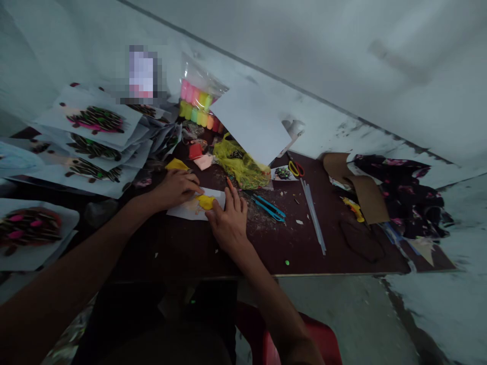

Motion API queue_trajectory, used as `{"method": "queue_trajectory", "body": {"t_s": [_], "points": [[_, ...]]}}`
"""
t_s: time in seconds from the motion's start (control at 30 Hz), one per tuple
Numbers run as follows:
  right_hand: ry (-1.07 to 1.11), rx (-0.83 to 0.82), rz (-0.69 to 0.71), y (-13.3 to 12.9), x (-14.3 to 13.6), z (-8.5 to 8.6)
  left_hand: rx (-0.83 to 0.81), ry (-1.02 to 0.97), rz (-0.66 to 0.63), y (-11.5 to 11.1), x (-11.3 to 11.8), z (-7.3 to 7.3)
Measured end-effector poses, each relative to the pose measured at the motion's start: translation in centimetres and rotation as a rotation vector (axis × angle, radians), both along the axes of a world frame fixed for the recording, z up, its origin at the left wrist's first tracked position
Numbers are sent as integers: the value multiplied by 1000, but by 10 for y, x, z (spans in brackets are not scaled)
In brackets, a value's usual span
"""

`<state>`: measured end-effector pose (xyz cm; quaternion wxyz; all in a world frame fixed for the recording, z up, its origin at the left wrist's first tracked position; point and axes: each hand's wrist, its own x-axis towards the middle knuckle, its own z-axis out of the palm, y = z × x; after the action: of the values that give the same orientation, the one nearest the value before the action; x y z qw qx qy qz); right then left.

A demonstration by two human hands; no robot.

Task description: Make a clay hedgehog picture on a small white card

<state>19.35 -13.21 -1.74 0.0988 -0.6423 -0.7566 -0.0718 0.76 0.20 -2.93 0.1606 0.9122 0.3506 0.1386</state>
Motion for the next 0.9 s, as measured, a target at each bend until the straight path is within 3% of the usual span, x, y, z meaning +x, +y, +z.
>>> {"method": "queue_trajectory", "body": {"t_s": [0.2,0.33,0.63,0.9], "points": [[19,15,36,5,6,2,40,-26,-8,1,-1,-5],[76,39,-15,4,8,-1,51,-24,-12,2,-1,-6],[24,-7,26,12,-9,-1,20,-13,-4,0,-1,-2],[46,-1,40,10,-3,-1,-10,5,8,0,0,0]]}}
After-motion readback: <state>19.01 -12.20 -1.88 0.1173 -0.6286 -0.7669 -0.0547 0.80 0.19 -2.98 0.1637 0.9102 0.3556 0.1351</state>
